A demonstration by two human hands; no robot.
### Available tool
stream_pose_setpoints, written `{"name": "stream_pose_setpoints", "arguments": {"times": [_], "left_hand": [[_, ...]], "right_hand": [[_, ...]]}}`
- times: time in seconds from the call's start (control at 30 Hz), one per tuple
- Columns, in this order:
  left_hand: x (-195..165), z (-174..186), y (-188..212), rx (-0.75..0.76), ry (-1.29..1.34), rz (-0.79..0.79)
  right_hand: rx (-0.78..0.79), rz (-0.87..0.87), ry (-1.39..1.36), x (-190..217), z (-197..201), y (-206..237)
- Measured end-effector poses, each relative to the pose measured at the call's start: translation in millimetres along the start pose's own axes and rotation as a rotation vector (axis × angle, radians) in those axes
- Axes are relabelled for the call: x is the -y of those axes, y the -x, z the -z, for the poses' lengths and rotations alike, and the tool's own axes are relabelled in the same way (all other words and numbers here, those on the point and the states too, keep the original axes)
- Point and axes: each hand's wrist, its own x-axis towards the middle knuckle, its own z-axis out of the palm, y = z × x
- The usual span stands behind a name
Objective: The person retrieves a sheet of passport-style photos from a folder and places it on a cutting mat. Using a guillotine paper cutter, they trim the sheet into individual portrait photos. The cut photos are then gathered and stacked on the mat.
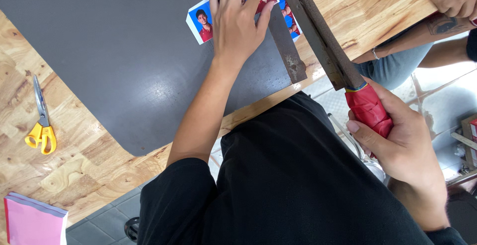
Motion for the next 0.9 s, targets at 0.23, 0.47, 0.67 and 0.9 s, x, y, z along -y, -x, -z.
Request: {"name": "stream_pose_setpoints", "arguments": {"times": [0.23,0.47,0.67,0.9], "left_hand": [[2.0,-3.6,1.2,-0.017,-0.015,-0.011],[3.9,-4.0,3.0,-0.028,-0.005,-0.034],[4.7,-4.0,3.4,-0.015,-0.003,-0.036],[2.7,-2.8,3.6,-0.031,0.0,-0.034]], "right_hand": [[0.014,0.026,0.031,-2.1,0.4,1.6],[-0.003,0.032,0.006,0.2,-1.4,2.6],[0.017,-0.007,0.001,1.4,-0.6,2.2],[0.008,-0.004,-0.021,1.7,-1.6,2.1]]}}
